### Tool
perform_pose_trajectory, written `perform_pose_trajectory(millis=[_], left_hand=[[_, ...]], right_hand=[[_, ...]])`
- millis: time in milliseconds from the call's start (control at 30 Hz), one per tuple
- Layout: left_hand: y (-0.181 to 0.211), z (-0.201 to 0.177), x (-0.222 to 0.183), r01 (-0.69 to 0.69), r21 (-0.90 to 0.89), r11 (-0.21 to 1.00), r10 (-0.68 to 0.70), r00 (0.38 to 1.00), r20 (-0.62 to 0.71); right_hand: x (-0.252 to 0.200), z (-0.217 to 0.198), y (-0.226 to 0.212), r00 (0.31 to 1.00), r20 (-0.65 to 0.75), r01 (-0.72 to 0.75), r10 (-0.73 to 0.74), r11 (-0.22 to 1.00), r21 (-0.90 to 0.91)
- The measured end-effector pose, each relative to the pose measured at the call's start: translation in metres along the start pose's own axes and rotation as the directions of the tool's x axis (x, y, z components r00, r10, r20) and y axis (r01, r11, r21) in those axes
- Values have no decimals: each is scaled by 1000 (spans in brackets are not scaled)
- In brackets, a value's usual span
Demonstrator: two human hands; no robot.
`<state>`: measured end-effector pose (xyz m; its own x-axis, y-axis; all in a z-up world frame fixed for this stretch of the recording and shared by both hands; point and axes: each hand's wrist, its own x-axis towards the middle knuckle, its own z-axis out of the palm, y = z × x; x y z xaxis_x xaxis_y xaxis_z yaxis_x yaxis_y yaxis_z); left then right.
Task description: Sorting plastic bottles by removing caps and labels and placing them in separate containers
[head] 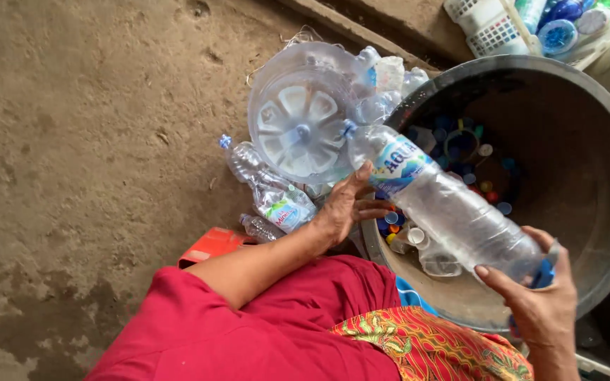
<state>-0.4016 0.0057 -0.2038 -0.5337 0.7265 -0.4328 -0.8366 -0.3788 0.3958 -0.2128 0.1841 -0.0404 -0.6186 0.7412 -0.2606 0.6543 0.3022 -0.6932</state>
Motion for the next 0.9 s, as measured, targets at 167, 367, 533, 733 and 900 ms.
perform_pose_trajectory(millis=[167,367,533,733,900], left_hand=[[-3,-2,20,35,-67,997,-39,997,-65],[-8,-17,35,39,-74,996,-48,991,-121],[-5,-21,42,24,-92,995,-34,993,-115],[-3,-22,40,6,-104,995,-15,996,-86],[7,-26,37,-1,-124,992,-9,996,-85]], right_hand=[[-1,-14,-51,896,25,415,-443,816,-401],[9,-6,-106,800,152,529,-581,562,-636],[12,3,-138,740,209,563,-639,418,-713],[15,5,-155,675,234,601,-700,337,-725],[17,11,-167,687,259,525,-679,217,-823]])
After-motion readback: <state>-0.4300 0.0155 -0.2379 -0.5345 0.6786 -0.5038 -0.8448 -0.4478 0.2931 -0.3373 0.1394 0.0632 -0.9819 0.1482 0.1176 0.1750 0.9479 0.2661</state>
